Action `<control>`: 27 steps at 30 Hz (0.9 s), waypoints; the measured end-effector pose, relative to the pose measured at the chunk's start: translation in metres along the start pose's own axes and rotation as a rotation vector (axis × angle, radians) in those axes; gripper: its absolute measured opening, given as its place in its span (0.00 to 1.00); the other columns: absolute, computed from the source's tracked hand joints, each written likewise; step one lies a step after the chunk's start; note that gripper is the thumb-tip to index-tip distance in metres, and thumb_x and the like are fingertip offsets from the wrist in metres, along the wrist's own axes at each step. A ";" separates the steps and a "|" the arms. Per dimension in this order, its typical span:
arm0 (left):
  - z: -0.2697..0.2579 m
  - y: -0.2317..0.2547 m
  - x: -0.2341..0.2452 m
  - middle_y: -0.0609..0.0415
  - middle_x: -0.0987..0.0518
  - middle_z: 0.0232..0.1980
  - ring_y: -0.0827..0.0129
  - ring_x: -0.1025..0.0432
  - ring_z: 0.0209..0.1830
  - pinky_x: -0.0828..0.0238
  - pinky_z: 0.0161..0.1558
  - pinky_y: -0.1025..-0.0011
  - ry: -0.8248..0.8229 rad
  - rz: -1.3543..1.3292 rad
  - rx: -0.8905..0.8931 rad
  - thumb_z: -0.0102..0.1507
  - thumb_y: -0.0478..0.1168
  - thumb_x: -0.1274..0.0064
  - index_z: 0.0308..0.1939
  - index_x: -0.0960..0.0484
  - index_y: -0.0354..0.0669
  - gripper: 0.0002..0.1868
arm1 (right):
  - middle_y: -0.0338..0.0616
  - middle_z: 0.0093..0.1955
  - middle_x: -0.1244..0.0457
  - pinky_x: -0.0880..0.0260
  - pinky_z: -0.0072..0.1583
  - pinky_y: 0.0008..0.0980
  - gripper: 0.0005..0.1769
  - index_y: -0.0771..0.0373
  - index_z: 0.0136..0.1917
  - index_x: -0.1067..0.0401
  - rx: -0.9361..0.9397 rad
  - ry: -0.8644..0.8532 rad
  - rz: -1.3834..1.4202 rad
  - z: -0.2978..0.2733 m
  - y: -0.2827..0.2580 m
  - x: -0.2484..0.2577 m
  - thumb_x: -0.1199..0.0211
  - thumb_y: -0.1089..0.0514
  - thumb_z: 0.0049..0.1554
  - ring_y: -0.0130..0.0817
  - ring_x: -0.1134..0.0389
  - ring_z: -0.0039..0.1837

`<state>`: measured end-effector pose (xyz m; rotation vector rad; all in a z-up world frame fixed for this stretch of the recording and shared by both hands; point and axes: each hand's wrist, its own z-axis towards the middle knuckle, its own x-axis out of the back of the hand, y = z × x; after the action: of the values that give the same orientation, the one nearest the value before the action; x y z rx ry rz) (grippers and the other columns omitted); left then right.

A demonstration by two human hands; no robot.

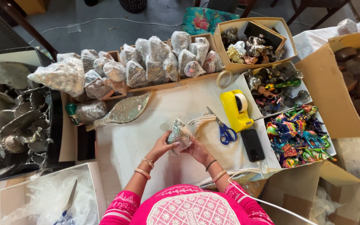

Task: The person wraps small decorative items, including a silver leaf and a colorful elephant figurine, in bubble wrap. They use scissors to cut the bubble wrap and a tape dispenser to seal the packages, placing the finished items into a box.

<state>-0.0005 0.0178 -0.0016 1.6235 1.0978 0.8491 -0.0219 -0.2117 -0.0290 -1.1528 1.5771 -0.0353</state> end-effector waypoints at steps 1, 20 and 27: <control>0.003 -0.013 0.000 0.52 0.20 0.54 0.72 0.26 0.51 0.27 0.54 0.71 0.005 -0.001 0.002 0.57 0.43 0.34 0.64 0.28 0.41 0.33 | 0.47 0.71 0.37 0.30 0.66 0.47 0.37 0.58 0.78 0.43 -0.005 -0.003 -0.001 0.000 -0.001 -0.005 0.49 0.35 0.65 0.42 0.35 0.69; -0.022 -0.013 0.023 0.57 0.21 0.47 0.76 0.28 0.47 0.27 0.49 0.74 0.327 -0.320 -0.095 0.58 0.33 0.36 0.57 0.25 0.38 0.24 | 0.45 0.66 0.37 0.32 0.65 0.45 0.29 0.58 0.74 0.43 0.045 -0.009 -0.210 0.036 0.014 -0.020 0.45 0.47 0.65 0.40 0.34 0.66; -0.030 0.004 0.019 0.59 0.22 0.50 0.78 0.28 0.49 0.25 0.51 0.74 0.279 -0.463 -0.129 0.59 0.31 0.37 0.58 0.28 0.42 0.25 | 0.41 0.70 0.39 0.36 0.68 0.43 0.31 0.57 0.75 0.44 0.095 0.029 -0.086 0.049 0.033 -0.025 0.39 0.58 0.61 0.36 0.37 0.68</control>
<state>-0.0195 0.0444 0.0112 1.0988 1.5069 0.8271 -0.0077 -0.1518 -0.0477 -1.1493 1.5336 -0.1825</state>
